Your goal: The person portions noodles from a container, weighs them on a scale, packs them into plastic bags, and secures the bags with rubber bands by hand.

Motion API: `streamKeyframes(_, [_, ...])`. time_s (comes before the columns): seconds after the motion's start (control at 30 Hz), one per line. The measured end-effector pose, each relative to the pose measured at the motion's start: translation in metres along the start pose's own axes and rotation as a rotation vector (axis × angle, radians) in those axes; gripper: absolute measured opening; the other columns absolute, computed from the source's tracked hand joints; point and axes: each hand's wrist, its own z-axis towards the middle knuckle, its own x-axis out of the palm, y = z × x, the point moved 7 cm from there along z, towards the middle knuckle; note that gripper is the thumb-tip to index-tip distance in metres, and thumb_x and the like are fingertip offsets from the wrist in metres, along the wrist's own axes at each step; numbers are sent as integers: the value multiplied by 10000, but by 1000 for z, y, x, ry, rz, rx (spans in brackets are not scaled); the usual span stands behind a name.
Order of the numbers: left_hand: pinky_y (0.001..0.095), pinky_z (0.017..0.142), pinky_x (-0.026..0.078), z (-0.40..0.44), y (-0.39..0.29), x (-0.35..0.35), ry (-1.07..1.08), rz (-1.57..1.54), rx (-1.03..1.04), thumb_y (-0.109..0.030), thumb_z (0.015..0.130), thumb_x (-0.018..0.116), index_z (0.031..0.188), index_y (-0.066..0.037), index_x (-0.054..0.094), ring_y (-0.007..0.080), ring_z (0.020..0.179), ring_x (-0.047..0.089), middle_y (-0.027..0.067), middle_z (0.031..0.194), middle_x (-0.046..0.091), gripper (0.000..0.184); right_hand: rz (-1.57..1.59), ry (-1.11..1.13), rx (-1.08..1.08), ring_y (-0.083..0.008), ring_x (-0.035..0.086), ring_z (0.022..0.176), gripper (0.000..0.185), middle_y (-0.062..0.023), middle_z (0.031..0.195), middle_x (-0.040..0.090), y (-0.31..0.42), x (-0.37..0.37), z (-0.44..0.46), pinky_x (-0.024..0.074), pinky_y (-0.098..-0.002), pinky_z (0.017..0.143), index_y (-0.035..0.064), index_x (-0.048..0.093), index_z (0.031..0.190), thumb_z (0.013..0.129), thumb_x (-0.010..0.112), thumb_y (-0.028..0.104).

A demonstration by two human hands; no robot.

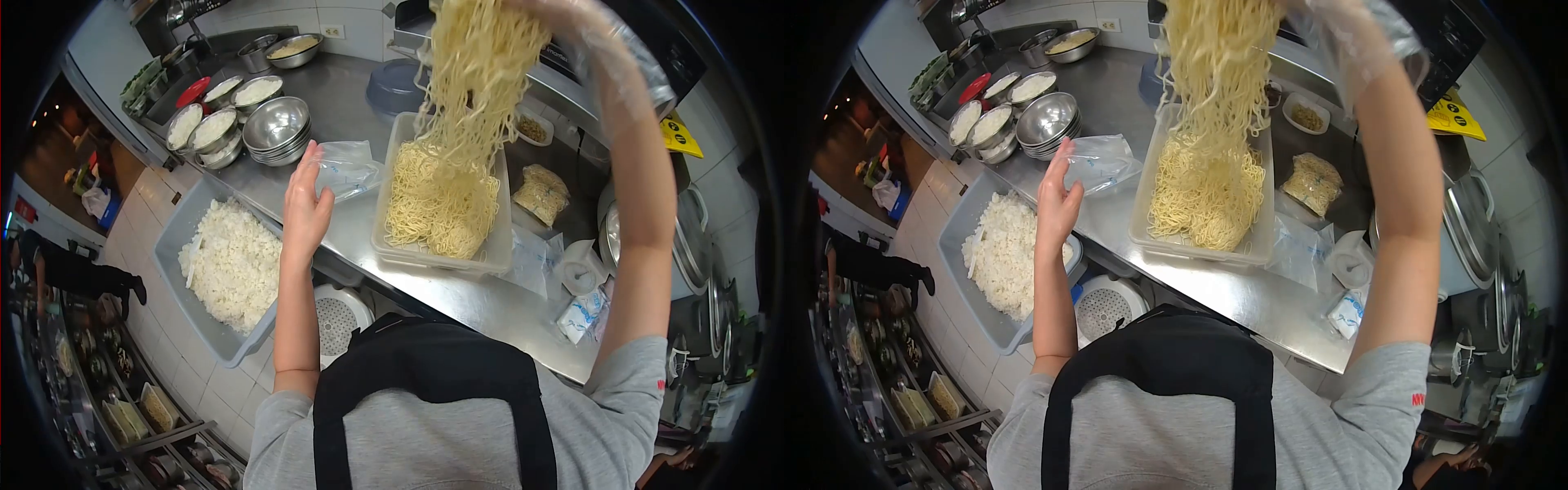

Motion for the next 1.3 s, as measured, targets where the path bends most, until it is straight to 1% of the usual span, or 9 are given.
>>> streamKeyframes(0.13, [209,547,381,6,-7,6,17,-15,3,50,685,456,1261,-18,459,111,871,568,96,1371,407,580,-177,-112,-50,-128,569,728,228,-55,800,627,29,-43,-6,454,-265,652,14,604,913,830,569,224])
streamKeyframes(0.2, [353,1007,326,12,-9,13,67,-95,-44,34,703,452,1223,33,464,306,1225,399,152,1357,391,520,-253,-170,-53,-135,564,750,241,-60,818,622,34,-66,-14,449,-271,669,13,594,931,827,574,230])
streamKeyframes(0.3, [358,1008,324,23,-3,24,72,-65,28,26,701,454,1210,42,468,312,1221,400,159,1354,391,510,-376,-269,-33,-144,555,783,264,-68,846,614,36,-103,-42,442,-280,695,12,579,958,821,583,238])
streamKeyframes(0.53, [360,999,334,35,-7,39,89,13,101,15,699,460,1208,44,464,316,1204,412,165,1350,391,510,-603,-480,91,-166,535,859,333,-87,911,595,21,-184,-123,424,-301,755,8,544,1021,808,603,257])
streamKeyframes(0.6, [361,997,336,38,-8,40,114,-45,9,18,698,461,1205,42,467,314,1201,416,165,1351,391,507,-639,-517,131,-172,529,881,355,-92,930,589,13,-198,-144,419,-307,772,7,534,1039,804,609,262])
streamKeyframes(0.77, [363,996,337,41,-10,43,88,-46,74,18,701,464,1199,41,471,314,1199,418,162,1353,389,499,-677,-568,225,-188,514,936,412,-106,976,576,-13,-217,-186,406,-322,815,5,509,1084,795,623,276])
streamKeyframes(0.9, [365,992,339,42,-7,45,77,-45,96,18,701,466,1201,41,470,316,1195,421,161,1354,389,501,-633,-565,258,-200,502,980,461,-117,1013,565,-31,-203,-190,396,-333,849,3,489,1120,787,635,286])
streamKeyframes(1.07, [370,982,346,41,0,54,113,-37,66,21,697,465,1215,27,468,321,1191,424,167,1354,387,517,-467,-533,198,-216,488,1034,524,-130,1059,552,-42,-162,-158,384,-348,892,0,463,1165,778,649,300])
streamKeyframes(1.3, [385,971,363,66,14,75,180,71,76,16,689,455,1209,19,471,331,1179,431,172,1341,399,521,93,-459,59,-238,468,1111,614,-149,1124,533,-72,-44,-85,366,-369,952,-3,428,1228,765,670,319])
